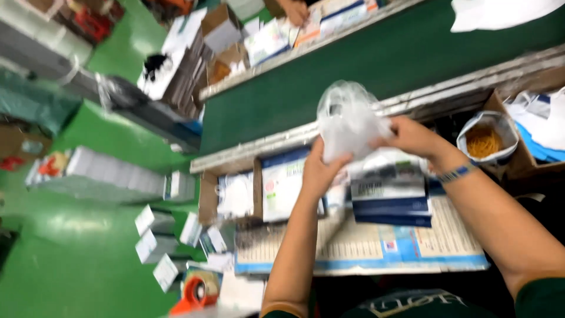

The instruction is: The person repeatedly picks white face masks from a conveyor belt, places them into small blue-and-white pouches, and sets the filled pouches aside. The person also uses a tape dispenser to seal cardboard boxes and stacks the sealed boxes nearby.

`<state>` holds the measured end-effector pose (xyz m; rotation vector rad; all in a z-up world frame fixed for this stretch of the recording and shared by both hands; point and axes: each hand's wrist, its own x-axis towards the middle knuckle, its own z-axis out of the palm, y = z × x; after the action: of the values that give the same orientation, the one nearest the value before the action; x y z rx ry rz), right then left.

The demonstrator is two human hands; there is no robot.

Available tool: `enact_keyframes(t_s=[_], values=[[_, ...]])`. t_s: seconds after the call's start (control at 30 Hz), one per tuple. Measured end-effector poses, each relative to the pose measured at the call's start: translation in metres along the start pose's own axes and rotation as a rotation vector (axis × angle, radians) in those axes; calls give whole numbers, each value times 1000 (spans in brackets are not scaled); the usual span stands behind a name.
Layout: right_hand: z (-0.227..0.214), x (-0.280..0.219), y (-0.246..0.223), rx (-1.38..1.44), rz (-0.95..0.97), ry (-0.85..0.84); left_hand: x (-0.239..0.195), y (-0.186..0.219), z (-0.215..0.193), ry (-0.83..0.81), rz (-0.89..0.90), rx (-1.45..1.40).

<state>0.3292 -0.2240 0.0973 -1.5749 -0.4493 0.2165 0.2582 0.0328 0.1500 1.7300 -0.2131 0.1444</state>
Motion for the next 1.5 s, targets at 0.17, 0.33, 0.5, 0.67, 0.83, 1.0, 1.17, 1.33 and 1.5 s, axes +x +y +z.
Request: enact_keyframes(t_s=[0.17, 0.33, 0.5, 0.67, 0.83, 1.0, 1.17, 1.33, 1.5], values=[[49, -122, -22, -292, 147, -281, -125, -31, -9, -157, -45, 104], [105, -164, -9, -413, 326, -310, -162, -51, -19, -292, 130, 502], [131, -182, 47, -591, 27, -69, -175, -101, -13, -218, 336, 562], [131, -192, 68, -953, -37, -14, -186, -116, 2, -289, 346, 627], [123, -226, 87, -346, -57, -18, -198, -73, 5, -235, -33, -586], [97, -211, 22, -452, 41, -169, -219, -82, -11, -386, -212, -507], [72, -166, 13, -893, -137, -18, -165, -88, -31, -847, -91, -85], [84, -149, 16, -1420, -323, -93, -131, -79, 22, -908, 106, 313], [84, -144, 30, -1500, -233, -85, -137, -123, 58, -932, 141, 578]])
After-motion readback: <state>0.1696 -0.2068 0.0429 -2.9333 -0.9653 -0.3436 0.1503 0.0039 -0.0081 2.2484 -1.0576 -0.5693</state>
